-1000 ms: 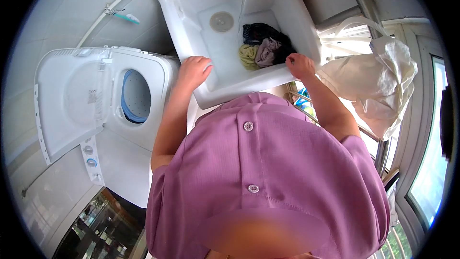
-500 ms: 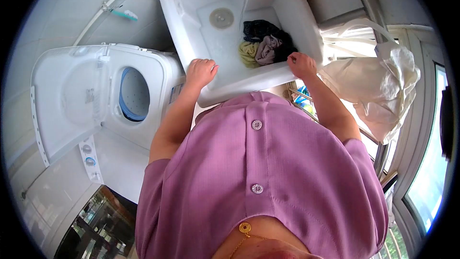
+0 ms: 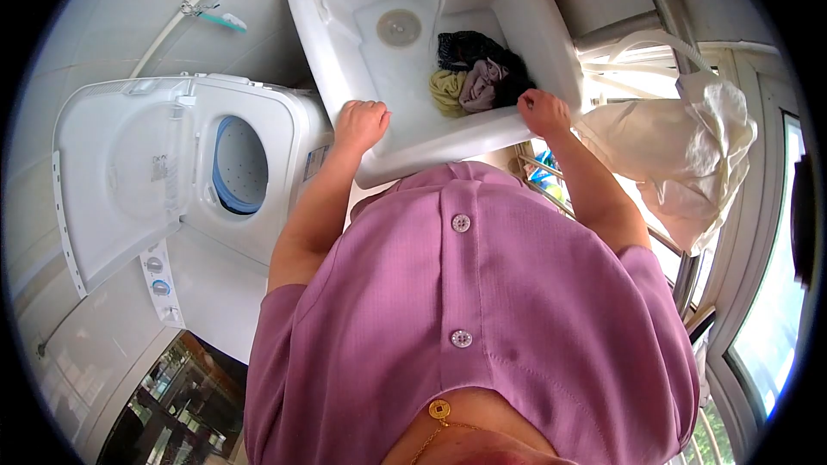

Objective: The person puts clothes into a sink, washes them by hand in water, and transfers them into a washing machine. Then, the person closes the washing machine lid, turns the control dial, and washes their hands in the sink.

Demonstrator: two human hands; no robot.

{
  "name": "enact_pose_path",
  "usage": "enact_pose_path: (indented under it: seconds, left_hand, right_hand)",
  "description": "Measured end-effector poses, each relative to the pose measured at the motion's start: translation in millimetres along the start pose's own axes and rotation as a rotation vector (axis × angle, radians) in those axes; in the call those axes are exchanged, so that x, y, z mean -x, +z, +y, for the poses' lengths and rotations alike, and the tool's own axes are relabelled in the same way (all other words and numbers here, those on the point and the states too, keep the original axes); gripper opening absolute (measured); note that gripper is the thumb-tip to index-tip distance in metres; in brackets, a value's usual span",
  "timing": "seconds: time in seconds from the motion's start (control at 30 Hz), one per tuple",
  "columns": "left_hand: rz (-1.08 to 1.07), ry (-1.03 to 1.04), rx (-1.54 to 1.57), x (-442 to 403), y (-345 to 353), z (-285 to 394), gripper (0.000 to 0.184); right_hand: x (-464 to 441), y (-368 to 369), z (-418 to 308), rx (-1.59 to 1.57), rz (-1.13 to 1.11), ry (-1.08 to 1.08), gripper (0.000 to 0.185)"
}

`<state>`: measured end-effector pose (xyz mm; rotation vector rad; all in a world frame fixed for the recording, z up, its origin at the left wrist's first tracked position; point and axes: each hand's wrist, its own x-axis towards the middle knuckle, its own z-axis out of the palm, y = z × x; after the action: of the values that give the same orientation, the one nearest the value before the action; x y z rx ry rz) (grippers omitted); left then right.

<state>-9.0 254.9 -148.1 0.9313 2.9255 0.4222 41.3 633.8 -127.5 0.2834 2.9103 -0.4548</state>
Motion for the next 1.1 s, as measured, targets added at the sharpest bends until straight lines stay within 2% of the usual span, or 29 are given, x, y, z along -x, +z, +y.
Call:
enact_pose_path:
  seconds: [0.07,1.1]
  left_hand:
    - [-0.055,-0.021,-0.022,-1.1,0.0,0.2,0.015]
    - [-0.023,0.019,-0.060,-0.6,4.8,-2.1,0.015]
  right_hand:
    - [-0.5,-0.6,-0.6,0.000,-0.005,0.007,0.025]
    - [-1.0,-1.5,-1.3,0.005,-0.010,0.014,0.024]
